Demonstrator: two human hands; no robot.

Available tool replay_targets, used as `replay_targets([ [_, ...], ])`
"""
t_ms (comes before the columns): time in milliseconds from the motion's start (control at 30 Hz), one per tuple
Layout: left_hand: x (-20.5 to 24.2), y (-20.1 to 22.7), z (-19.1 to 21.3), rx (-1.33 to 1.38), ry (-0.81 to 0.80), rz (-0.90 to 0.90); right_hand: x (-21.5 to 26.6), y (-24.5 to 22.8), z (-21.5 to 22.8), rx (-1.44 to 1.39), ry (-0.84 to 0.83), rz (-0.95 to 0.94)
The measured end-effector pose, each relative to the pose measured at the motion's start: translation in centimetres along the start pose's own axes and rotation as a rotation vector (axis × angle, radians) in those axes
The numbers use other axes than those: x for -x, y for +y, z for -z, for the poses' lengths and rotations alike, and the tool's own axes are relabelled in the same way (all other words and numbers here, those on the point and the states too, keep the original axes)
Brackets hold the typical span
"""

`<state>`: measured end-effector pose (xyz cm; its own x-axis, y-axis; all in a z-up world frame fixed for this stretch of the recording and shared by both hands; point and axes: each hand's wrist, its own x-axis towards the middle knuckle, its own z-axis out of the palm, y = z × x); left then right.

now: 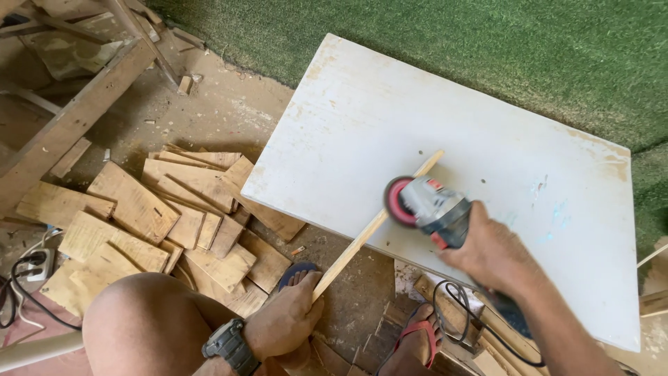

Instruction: Sand a wooden plank using an handheld angle grinder

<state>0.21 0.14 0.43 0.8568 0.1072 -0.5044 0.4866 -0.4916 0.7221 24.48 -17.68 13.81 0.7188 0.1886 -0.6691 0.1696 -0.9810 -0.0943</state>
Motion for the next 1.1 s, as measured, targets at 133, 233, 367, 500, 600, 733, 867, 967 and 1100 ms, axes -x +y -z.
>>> replay_targets([
  [133,0.5,0.2,0.3,0.005,0.026,-0.049,0.2,0.4,-2.0,0.065,-0.016,0.062],
  [233,0.8,0.1,0.4,-0.004,-0.045,-0.017,0.0,0.5,-1.6,0.096,0.03,0.077],
  [367,1.0,-1.1,-0.2,-0.022,-0.039,-0.031,-1.8,1.1,-0.1,0.046,0.068,0.023],
  [500,1.2,-2.3,-1.0,-0.02,0.018,-0.11,-4.5,2.3,1.1,0.02,0.126,-0.016],
  [600,1.9,-1.2,-0.2,0.009,-0.006,-0.067,-5.6,2.1,2.0,-0.016,0.144,-0.035],
  [733,2.3,-1.3,0.4,0.018,-0.088,-0.009,-6.9,2.1,2.8,-0.016,0.182,-0.023],
  [867,2.2,-1.6,0.3,0.046,-0.073,0.011,-7.7,2.4,3.3,-0.023,0.231,-0.035],
  [967,2.2,-1.4,0.5,0.032,-0.087,0.062,-7.2,2.2,3.2,-0.016,0.211,-0.019],
  [1100,2.3,-1.5,0.3,0.009,-0.072,0.07,-4.0,0.6,1.8,-0.04,0.073,0.005],
])
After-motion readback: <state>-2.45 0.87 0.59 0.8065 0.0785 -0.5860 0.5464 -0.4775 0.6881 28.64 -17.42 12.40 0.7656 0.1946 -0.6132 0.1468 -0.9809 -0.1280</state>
